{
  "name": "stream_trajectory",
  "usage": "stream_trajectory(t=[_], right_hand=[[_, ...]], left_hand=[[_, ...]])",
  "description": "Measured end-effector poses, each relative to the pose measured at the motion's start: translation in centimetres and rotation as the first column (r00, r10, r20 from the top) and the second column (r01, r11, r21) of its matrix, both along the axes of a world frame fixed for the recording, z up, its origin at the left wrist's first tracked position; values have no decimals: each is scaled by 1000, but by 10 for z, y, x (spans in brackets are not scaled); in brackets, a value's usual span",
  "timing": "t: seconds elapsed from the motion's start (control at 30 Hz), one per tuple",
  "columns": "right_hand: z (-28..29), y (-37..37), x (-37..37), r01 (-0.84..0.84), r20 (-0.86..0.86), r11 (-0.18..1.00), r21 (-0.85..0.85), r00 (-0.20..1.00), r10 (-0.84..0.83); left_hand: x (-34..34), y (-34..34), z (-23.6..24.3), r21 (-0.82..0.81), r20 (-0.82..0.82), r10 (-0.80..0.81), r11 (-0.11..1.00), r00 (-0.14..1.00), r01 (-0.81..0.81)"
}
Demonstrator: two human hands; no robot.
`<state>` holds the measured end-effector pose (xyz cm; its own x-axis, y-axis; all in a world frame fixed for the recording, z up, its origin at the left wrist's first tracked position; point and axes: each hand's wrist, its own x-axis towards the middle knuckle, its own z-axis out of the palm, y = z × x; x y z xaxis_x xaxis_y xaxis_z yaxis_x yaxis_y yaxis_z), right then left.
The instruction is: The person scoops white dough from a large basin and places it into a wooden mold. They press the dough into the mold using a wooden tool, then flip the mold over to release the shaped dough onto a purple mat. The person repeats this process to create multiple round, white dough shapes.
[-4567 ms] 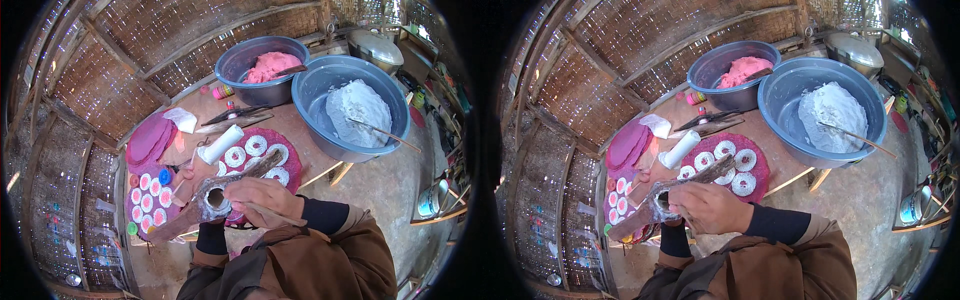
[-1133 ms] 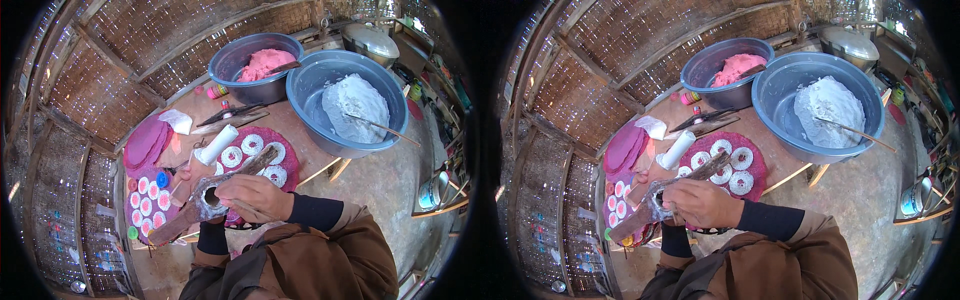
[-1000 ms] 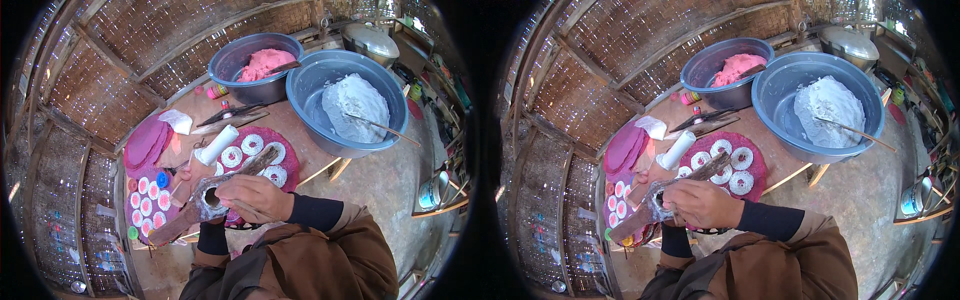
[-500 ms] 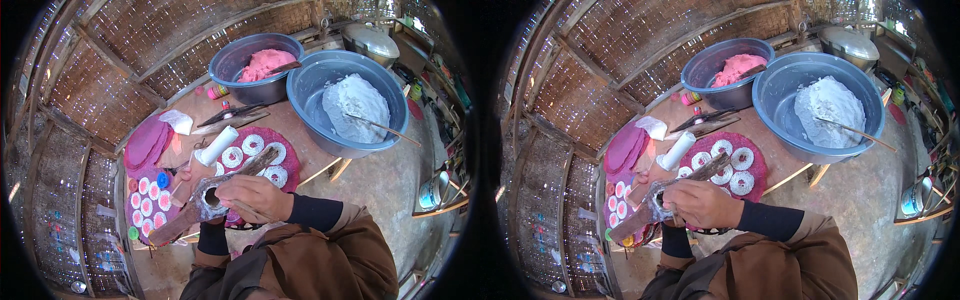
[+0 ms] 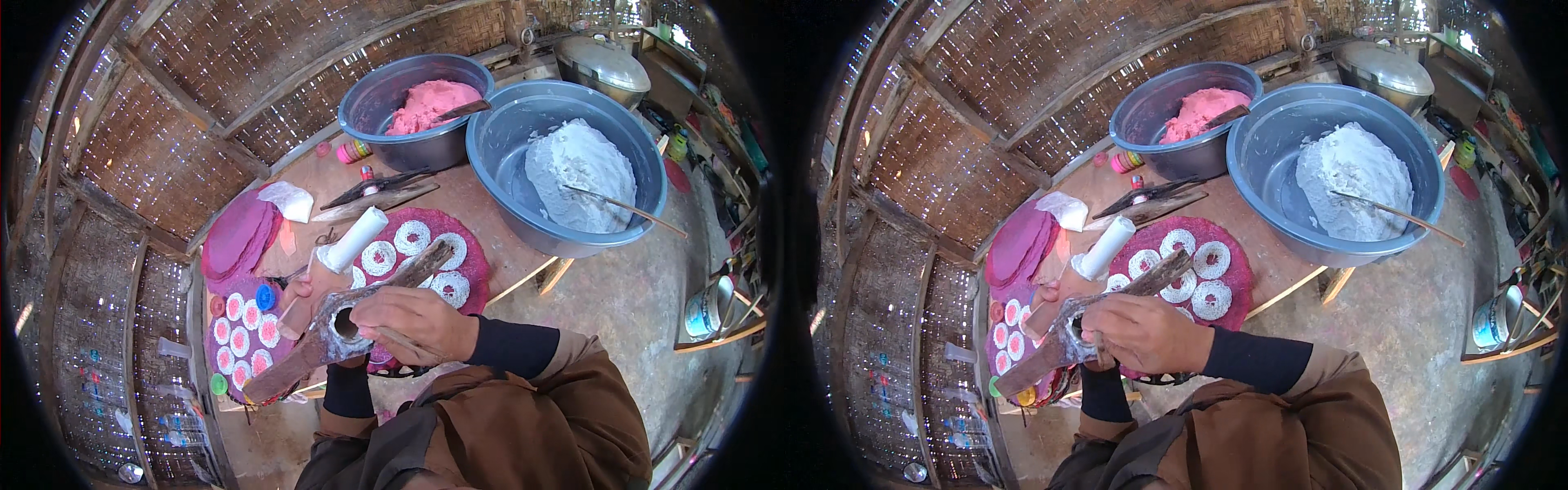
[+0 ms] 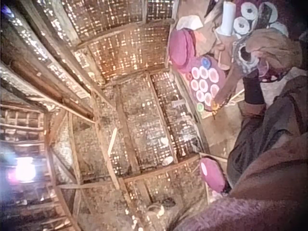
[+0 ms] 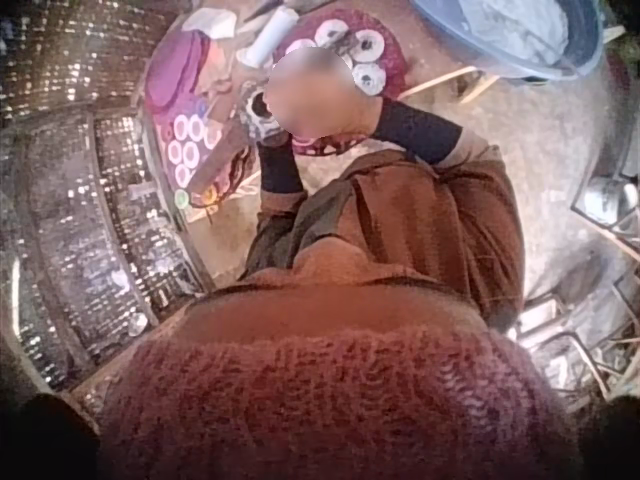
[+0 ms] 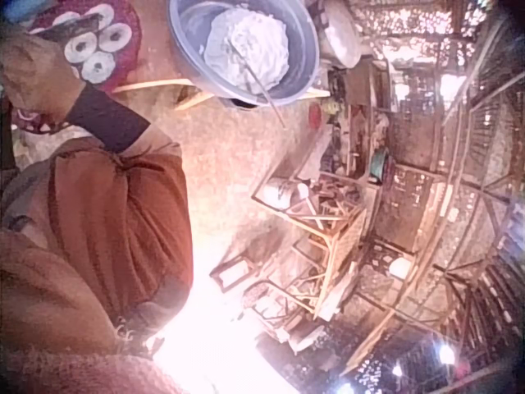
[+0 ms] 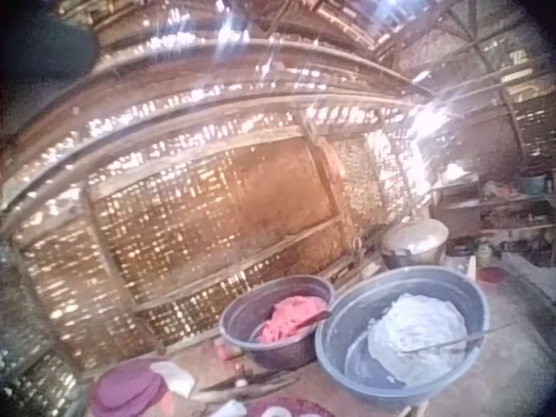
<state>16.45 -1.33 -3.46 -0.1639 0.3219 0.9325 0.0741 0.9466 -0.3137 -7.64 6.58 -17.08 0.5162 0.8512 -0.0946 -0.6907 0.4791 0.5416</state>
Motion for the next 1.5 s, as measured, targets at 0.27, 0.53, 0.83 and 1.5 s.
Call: stream_trajectory(t=[0.27,0.53,0.83,1.5], right_hand=[[-1,3,-1,-8,-10,1000,-16,1000,8],[-5,4,-3,5,-69,999,-54,998,-9],[1,3,0,22,-25,1000,-13,999,-22],[1,4,0,6,-26,1000,17,1000,-5]], left_hand=[[4,3,6,2,-4,0,1000,1000,0],[5,7,5,11,4,33,999,999,-33],[8,5,9,32,4,74,997,997,-74],[-38,48,-73,-9,271,81,997,959,-82]])
